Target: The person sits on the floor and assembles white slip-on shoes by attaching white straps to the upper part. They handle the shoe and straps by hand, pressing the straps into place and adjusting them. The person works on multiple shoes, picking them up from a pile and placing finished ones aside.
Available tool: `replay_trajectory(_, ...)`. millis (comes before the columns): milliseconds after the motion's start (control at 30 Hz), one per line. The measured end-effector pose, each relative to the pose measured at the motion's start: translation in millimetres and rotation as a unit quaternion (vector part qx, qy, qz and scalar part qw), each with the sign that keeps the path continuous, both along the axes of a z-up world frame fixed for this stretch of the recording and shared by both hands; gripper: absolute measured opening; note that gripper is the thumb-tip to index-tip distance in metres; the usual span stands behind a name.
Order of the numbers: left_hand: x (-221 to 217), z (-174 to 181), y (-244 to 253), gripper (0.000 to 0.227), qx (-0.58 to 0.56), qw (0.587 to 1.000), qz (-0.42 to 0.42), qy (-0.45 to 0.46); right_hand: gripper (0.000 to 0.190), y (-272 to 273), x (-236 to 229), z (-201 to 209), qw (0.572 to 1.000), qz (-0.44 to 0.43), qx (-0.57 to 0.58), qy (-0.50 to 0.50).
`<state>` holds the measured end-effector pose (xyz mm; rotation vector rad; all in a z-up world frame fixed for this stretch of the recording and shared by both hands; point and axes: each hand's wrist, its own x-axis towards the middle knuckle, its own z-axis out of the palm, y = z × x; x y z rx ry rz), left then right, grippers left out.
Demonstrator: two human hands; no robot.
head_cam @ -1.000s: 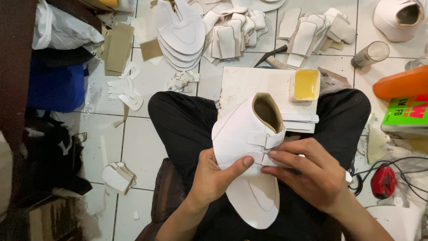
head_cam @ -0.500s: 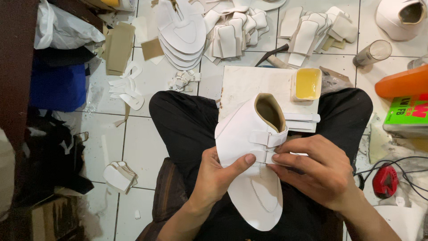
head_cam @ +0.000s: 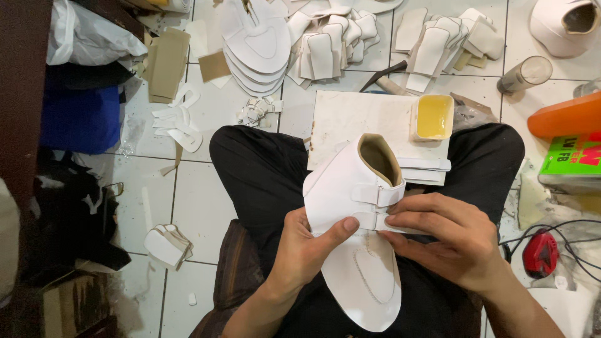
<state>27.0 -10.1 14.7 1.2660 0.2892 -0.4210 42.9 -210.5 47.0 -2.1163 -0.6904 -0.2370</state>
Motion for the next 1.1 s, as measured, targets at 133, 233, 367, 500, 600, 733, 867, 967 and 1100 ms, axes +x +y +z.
replay_trajectory(133, 1, 3, 1, 0.025, -0.006, 1.0, 0.004, -0.007, 0.019, -1, 0, -2, 1.0, 0.014, -0.005, 0.002)
replay_trajectory(233, 4, 2, 4, 0.028, -0.005, 1.0, -0.004, -0.004, 0.018, 2, 1, 0, 0.999, 0.026, -0.02, -0.02)
replay_trajectory(367, 9, 5, 7, 0.047, -0.081, 0.996, -0.024, 0.036, 0.014, 4, 1, -4, 0.996, 0.029, -0.043, -0.067)
replay_trajectory(500, 14, 4, 4, 0.033, -0.026, 0.999, -0.004, 0.046, 0.013, 5, 0, -2, 0.996, 0.04, -0.044, -0.06)
replay_trajectory(600, 13, 2, 3, 0.033, -0.017, 1.0, 0.001, 0.012, 0.018, 2, -5, -3, 0.999, 0.013, -0.034, -0.024)
replay_trajectory(733, 17, -6, 2, 0.033, -0.065, 0.997, 0.042, 0.011, 0.032, -8, 0, -1, 0.966, -0.084, 0.023, 0.243)
replay_trajectory(867, 23, -29, 10, 0.045, -0.223, 0.973, 0.022, 0.048, 0.019, -24, 8, -18, 0.874, -0.184, 0.146, 0.425)
replay_trajectory(967, 26, -41, 16, 0.055, -0.334, 0.939, -0.01, 0.075, 0.018, -24, 7, -18, 0.828, -0.182, 0.239, 0.474)
replay_trajectory(1100, 20, -72, 19, 0.069, -0.384, 0.92, 0.008, 0.086, 0.019, -18, 5, -18, 0.811, -0.183, 0.271, 0.485)
